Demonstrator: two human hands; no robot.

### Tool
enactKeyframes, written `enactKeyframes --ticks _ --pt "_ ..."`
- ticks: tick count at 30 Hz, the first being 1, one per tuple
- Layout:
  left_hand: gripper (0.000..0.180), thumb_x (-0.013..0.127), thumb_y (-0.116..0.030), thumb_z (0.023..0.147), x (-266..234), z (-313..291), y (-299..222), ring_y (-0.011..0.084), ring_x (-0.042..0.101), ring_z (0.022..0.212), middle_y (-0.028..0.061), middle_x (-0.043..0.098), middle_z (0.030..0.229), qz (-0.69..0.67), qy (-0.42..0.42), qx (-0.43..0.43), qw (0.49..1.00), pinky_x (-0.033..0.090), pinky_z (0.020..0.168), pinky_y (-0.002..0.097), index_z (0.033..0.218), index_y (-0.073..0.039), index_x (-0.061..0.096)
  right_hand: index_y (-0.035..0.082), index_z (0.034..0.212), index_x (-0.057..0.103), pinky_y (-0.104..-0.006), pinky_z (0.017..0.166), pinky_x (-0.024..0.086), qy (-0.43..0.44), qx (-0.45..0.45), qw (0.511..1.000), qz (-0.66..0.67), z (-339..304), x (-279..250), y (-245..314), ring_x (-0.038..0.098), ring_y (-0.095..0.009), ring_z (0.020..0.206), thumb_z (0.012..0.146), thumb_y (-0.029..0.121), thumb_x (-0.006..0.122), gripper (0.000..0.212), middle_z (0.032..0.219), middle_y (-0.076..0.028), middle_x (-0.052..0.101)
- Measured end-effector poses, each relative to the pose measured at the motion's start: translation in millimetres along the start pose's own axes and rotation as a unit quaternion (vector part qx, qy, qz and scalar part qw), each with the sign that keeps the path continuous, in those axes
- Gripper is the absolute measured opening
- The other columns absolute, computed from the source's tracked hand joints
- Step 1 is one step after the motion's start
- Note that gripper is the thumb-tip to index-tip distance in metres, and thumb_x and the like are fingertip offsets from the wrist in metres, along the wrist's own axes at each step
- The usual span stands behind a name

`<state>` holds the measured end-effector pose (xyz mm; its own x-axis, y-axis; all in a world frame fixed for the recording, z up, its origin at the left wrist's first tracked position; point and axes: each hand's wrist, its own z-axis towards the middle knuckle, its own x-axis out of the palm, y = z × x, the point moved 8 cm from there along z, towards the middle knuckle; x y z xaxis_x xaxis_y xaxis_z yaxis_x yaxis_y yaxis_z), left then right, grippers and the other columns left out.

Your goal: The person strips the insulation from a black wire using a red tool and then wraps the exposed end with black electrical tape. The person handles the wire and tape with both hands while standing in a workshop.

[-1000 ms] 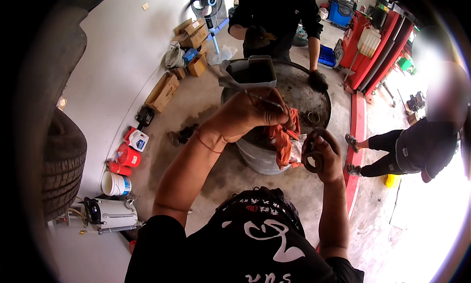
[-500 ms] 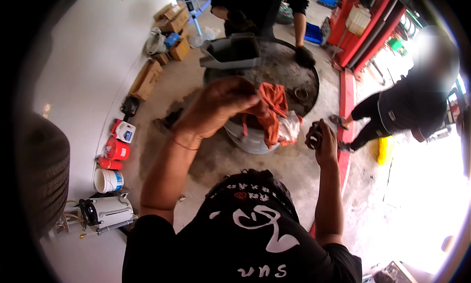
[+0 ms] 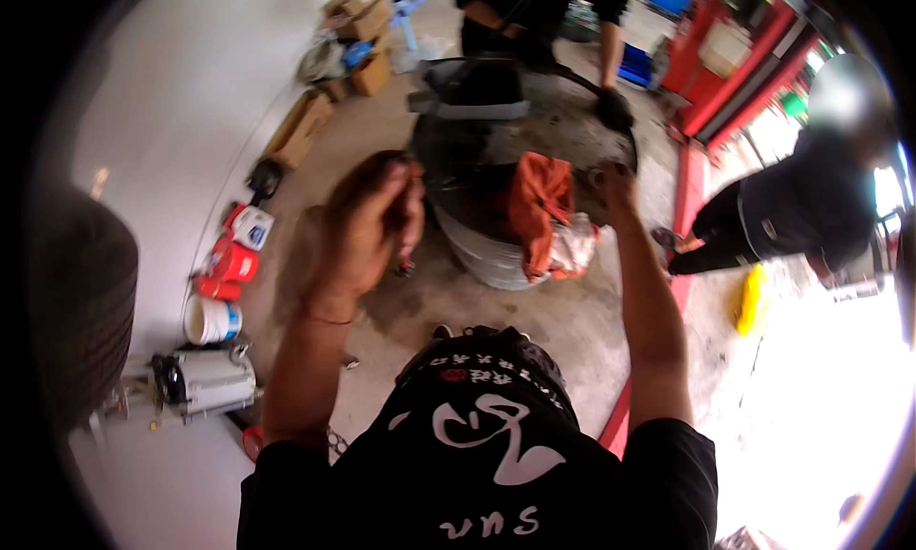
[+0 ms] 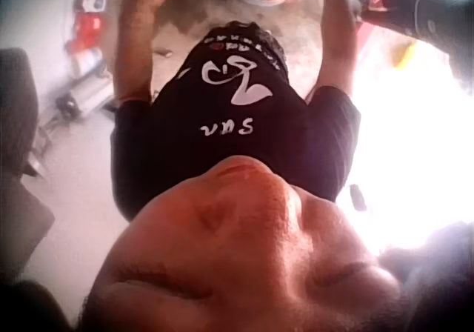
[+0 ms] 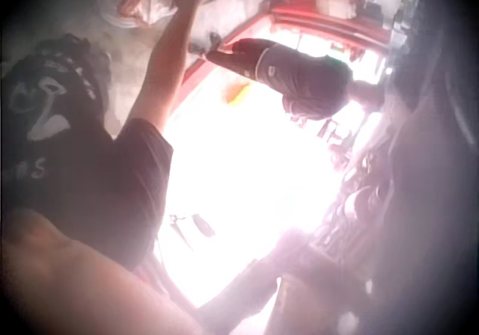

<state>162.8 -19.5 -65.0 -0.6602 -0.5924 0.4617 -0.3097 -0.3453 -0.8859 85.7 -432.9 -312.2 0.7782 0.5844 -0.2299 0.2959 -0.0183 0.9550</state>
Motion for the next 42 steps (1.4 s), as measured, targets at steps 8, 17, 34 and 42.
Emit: enactKeyframes --ticks 8,17,34,42 --pt "0.034 0.05 -0.01 0.102 11.4 2.9 7.3 0.0236 0.062 0.088 0.0074 0.059 0.099 -0.085 0.053 -0.001 0.995 0.051 0.08 0.0406 0.135 0.0 0.052 0.007 0.104 0.071 -0.0447 0.08 0.052 -0.185 -0.223 0.908 -0.304 46.4 -38.9 -8.3 0.069 -0.036 0.094 0.092 0.028 0.061 0.026 0.094 -0.017 0.072" --pt "0.034 0.056 -0.008 0.099 8.6 12.3 10.6 0.0274 0.068 0.098 0.0092 0.062 0.104 -0.027 0.051 0.016 0.998 0.053 0.095 0.0467 0.132 -0.001 0.053 0.006 0.112 0.066 -0.0491 0.093 0.05 0.108 -0.29 0.884 -0.35 -101.6 75.2 -21.4 0.057 -0.041 0.111 0.082 0.022 0.068 0.034 0.116 -0.019 0.063" --pt "0.016 0.066 -0.009 0.096 24.3 6.5 52.7 0.0189 0.068 0.094 0.007 0.066 0.104 0.099 0.075 0.008 0.992 0.058 0.083 0.035 0.11 -0.001 0.062 -0.001 0.12 0.06 -0.0235 0.057 0.042 0.254 -0.173 0.912 0.273 -251.5 46.9 165.7 0.053 -0.011 0.061 0.103 0.019 0.048 0.029 0.075 -0.005 0.059" --pt "0.021 0.061 -0.022 0.101 29.8 -14.2 51.4 0.0134 0.057 0.061 0.0054 0.06 0.077 0.059 0.064 -0.009 0.996 0.043 0.052 0.0251 0.107 -0.001 0.061 0.001 0.113 0.061 -0.0249 0.062 0.048 0.341 -0.148 0.89 0.265 -285.8 63.7 176.3 0.06 -0.011 0.07 0.097 0.017 0.068 0.023 0.091 -0.003 0.064"
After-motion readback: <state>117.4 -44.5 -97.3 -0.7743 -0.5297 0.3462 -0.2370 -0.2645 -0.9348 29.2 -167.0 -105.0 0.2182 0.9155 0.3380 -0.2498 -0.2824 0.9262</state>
